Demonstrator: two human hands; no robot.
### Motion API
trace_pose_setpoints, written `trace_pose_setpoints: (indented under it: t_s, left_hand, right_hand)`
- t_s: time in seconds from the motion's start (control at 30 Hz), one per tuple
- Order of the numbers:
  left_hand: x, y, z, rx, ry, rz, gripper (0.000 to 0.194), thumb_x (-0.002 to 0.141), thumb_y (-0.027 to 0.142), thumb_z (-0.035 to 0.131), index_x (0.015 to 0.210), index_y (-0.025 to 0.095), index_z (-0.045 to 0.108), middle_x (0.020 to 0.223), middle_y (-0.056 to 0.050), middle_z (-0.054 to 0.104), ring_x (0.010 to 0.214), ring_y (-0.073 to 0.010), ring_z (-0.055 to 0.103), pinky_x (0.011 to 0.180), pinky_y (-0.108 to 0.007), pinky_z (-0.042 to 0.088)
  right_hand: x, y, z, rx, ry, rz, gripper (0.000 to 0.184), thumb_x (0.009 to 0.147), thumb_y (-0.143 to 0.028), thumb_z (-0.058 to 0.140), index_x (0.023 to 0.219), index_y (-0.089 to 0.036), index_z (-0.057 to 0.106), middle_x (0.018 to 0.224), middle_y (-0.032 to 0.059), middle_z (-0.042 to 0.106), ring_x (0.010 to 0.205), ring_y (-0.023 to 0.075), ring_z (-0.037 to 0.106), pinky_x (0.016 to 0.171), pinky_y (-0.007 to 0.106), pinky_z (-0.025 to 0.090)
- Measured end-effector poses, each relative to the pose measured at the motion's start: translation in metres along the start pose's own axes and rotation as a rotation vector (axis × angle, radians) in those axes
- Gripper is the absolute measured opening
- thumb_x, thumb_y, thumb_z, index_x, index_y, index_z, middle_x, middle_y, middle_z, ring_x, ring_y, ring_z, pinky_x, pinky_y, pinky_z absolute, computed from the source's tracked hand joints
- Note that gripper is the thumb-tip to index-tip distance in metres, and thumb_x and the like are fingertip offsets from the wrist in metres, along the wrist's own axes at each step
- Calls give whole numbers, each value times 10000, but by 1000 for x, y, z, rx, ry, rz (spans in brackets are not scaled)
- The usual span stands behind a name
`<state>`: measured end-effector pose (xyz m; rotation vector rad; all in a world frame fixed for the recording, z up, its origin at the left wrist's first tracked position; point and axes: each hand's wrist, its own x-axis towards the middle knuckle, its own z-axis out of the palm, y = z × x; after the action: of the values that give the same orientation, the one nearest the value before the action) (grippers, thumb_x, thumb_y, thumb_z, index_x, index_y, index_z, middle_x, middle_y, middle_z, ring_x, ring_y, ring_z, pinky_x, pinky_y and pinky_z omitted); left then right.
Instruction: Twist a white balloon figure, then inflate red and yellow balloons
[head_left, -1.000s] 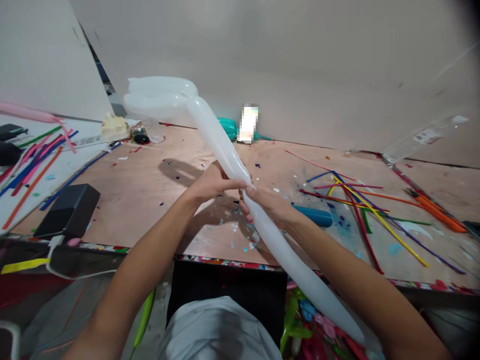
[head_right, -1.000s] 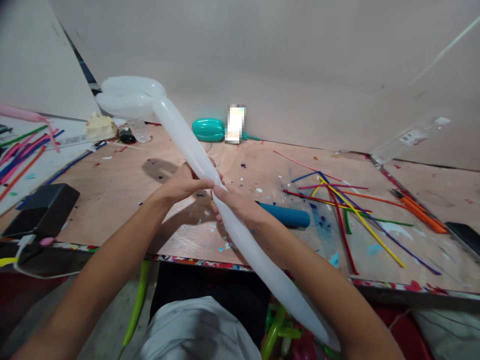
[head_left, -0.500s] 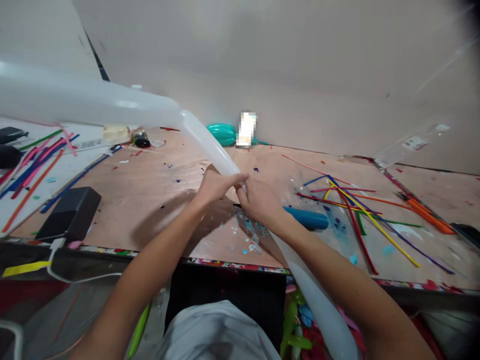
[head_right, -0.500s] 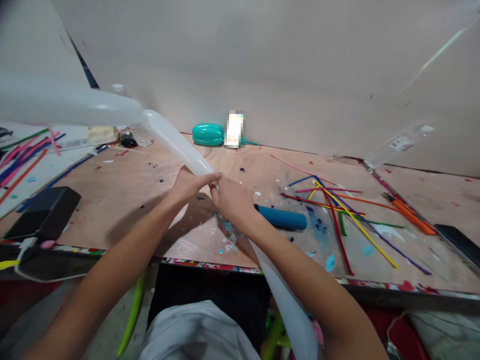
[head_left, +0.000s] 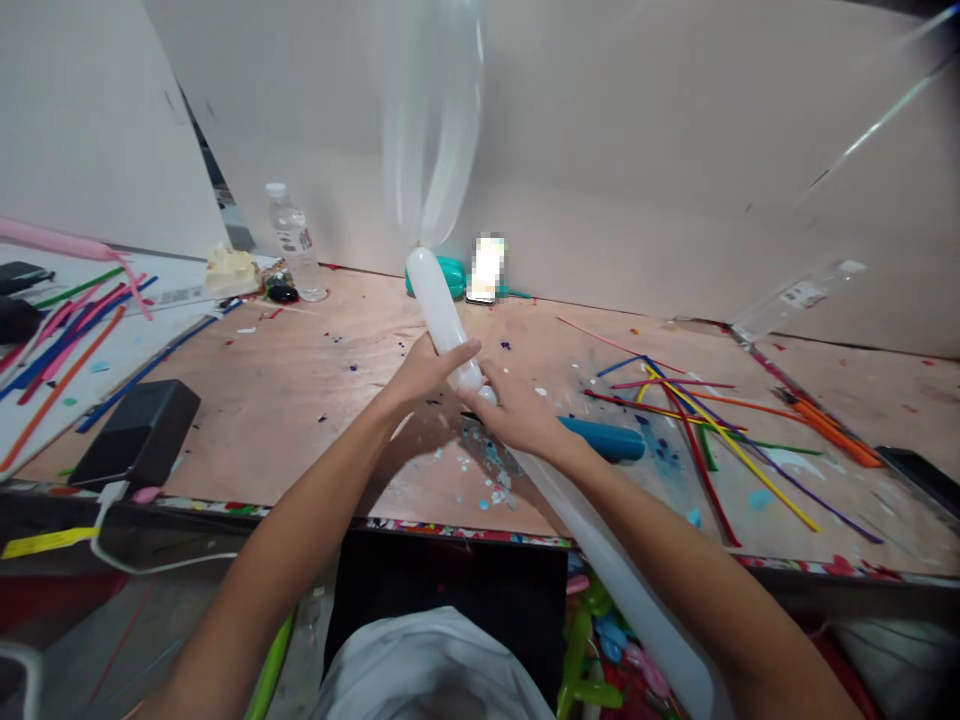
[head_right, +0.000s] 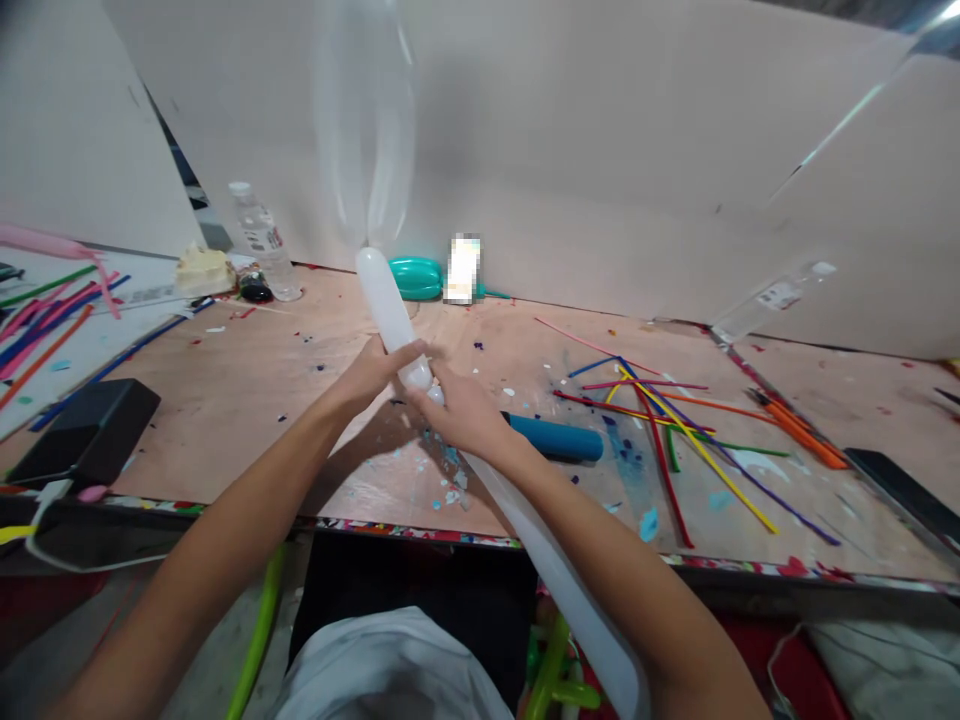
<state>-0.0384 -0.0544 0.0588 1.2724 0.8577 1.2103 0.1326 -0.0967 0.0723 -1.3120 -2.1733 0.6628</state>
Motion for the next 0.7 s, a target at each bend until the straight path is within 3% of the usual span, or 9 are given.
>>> trace_pose_setpoints:
  t_s: [0.1,0.17,0.27,0.33,0.37,0.47,0.53,0.6,0.7]
  left_hand:
    - [3,3,-2,-266,-191,-27,427,665,404,782,977,157,627,924,-67,649,827,-182,611,734,-312,500]
    - [4,3,-4,-356,-181,-3,455,613,345,820,980,162,624,955,-60,646,865,-177,612,789,-315,507]
    - [5,1,-4,-315,3,19,422,556,303,859,856,149,606,796,-20,603,794,-161,604,770,-306,508]
    - [4,1,-4,-300,9,4,402,600,329,836,886,152,615,834,-41,618,846,-194,619,795,-338,512]
    - [3,2,-4,-320,-48,-4,406,637,352,809,944,161,625,920,-66,639,913,-221,625,824,-363,513]
    - [0,5,-6,-390,-217,11,449,691,390,754,1079,209,617,1167,-94,622,1079,-263,598,902,-409,499]
    - [0,5,-6,-348,-153,48,441,656,373,784,1019,192,612,1076,-77,638,1013,-234,611,876,-383,505]
    - [2,4,-7,-268,-57,74,469,612,334,821,992,187,588,944,-39,625,919,-197,609,824,-353,513]
    - [9,3,-15,-234,79,133,549,622,355,818,1082,247,537,990,-25,601,951,-194,596,807,-348,516]
  right_hand:
    - [0,3,-3,268,-216,31,474,961,-595,284,1025,-199,537,818,50,653,701,198,621,668,337,495]
    - [-1,5,-8,368,-326,119,546,949,-646,204,1003,-206,521,711,26,620,582,177,586,575,314,478]
    - [-3,4,-11,118,-136,103,503,908,-666,361,1052,-214,530,860,64,662,730,213,618,653,332,476]
    - [-5,2,-10,-44,-1,37,479,893,-639,438,1081,-212,546,971,92,667,852,247,618,734,361,468]
    - [-5,1,-9,-47,1,24,477,906,-630,417,1087,-210,553,967,93,669,864,251,618,748,367,466]
    - [-6,2,-8,145,-161,111,558,962,-621,201,1071,-210,563,791,60,666,723,222,620,674,348,474]
    - [-6,3,-10,166,-171,154,550,957,-630,218,1079,-213,556,785,52,666,701,219,615,653,341,471]
    - [-6,4,-13,50,-74,100,479,939,-607,355,1116,-208,552,931,70,679,812,232,622,717,347,468]
    - [-8,7,-22,-119,-36,5,425,938,-534,424,1116,-184,586,1068,89,663,938,247,607,815,358,446]
